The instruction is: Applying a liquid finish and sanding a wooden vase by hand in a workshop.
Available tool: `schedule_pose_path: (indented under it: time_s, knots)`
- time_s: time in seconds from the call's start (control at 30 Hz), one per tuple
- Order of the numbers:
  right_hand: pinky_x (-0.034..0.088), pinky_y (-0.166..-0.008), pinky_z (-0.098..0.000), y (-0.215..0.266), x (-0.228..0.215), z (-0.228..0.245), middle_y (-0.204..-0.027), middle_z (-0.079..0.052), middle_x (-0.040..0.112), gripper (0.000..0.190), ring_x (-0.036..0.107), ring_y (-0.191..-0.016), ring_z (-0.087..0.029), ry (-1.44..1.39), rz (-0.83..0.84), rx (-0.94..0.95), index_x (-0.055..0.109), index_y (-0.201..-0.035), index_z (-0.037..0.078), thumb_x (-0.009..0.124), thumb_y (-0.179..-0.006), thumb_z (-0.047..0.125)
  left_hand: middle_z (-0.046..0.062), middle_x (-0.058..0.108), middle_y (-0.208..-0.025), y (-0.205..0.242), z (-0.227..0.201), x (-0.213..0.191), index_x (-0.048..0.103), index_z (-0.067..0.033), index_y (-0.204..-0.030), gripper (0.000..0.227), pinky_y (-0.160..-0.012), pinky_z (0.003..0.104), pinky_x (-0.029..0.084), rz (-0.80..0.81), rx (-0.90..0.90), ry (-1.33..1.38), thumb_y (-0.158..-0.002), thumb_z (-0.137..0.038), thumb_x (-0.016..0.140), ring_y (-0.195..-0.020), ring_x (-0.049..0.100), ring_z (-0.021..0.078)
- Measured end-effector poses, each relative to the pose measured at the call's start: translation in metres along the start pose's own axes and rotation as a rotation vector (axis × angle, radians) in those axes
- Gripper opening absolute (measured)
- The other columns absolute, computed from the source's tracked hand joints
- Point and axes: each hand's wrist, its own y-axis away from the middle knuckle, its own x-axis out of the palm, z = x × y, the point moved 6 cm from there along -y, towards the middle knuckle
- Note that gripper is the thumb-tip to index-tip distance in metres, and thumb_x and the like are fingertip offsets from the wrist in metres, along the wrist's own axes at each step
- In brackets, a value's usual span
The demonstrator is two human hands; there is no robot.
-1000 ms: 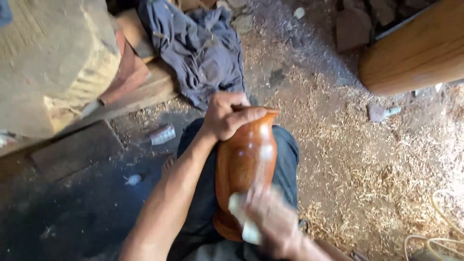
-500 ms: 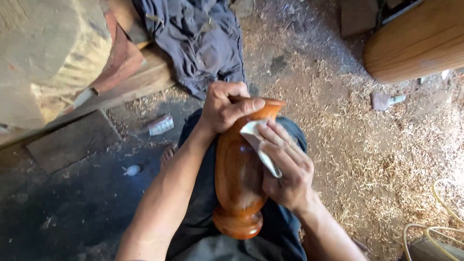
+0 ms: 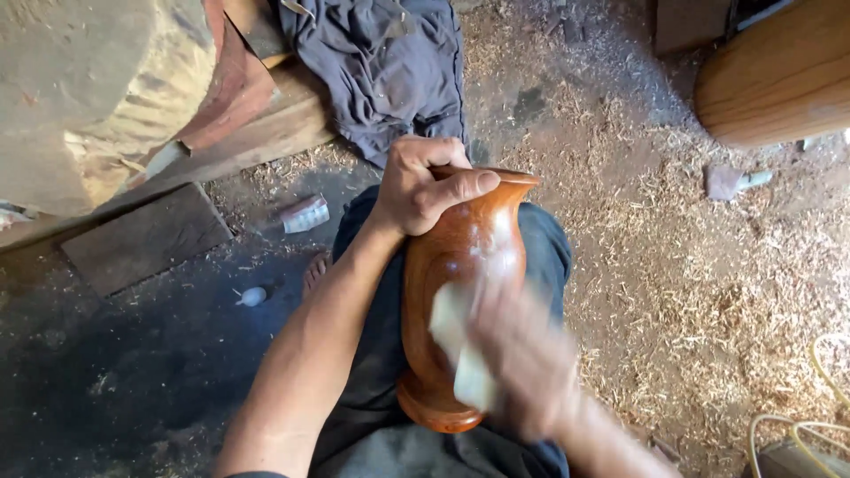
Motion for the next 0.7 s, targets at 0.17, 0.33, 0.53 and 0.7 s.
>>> schedule_pose_path:
  time_s: [0.17,0.33,0.53,0.7]
  knots:
    - [0.053,-0.107,-0.0513,0.058,0.016,0.012,-0.128,-0.016,0.071,0.011,0.065,-0.126,-0.032,0.038,0.144,-0.153,0.071,-0.087,0.007,0.071,-0.096,0.012,0.001,0.054,-0.057,-0.001,0.0,0.006,0.06,-0.0065,-0.063,0.032,-0.049,0.026,0.034,0.005,0.067,0.003,-0.086,-0.023,0.075,-0.047,0.038,0.0106]
    - [0.051,-0.117,-0.0511,-0.062,-0.03,-0.04,-0.134,-0.023,0.066,0.042,0.059,-0.135,-0.042,0.071,-0.046,0.105,0.068,-0.121,-0.01,0.069,-0.081,0.004,0.0,0.05,-0.055,-0.001,-0.001,0.006,0.059,-0.0024,-0.062,0.034,-0.05,0.027,0.032,0.001,-0.003,0.003,-0.086,-0.02,0.074,-0.049,0.035,0.0106]
    - [0.049,-0.11,-0.0418,0.086,0.022,0.021,-0.136,-0.013,0.067,0.029,0.061,-0.132,-0.029,0.114,0.322,-0.25,0.069,-0.121,0.001,0.059,-0.097,0.015,-0.003,0.046,-0.055,-0.006,0.008,-0.001,0.054,-0.0072,-0.058,0.038,-0.049,0.026,0.03,-0.028,-0.002,0.064,-0.084,-0.023,0.077,-0.049,0.031,0.009]
    - [0.052,-0.112,-0.0472,-0.022,-0.015,-0.032,-0.134,-0.018,0.067,0.037,0.063,-0.13,-0.035,-0.015,0.106,-0.031,0.07,-0.12,-0.003,0.064,-0.09,0.018,-0.002,0.048,-0.057,-0.007,0.013,0.01,0.058,-0.0037,-0.063,0.034,-0.052,0.027,0.032,0.016,-0.044,0.009,-0.086,-0.022,0.074,-0.051,0.034,0.01]
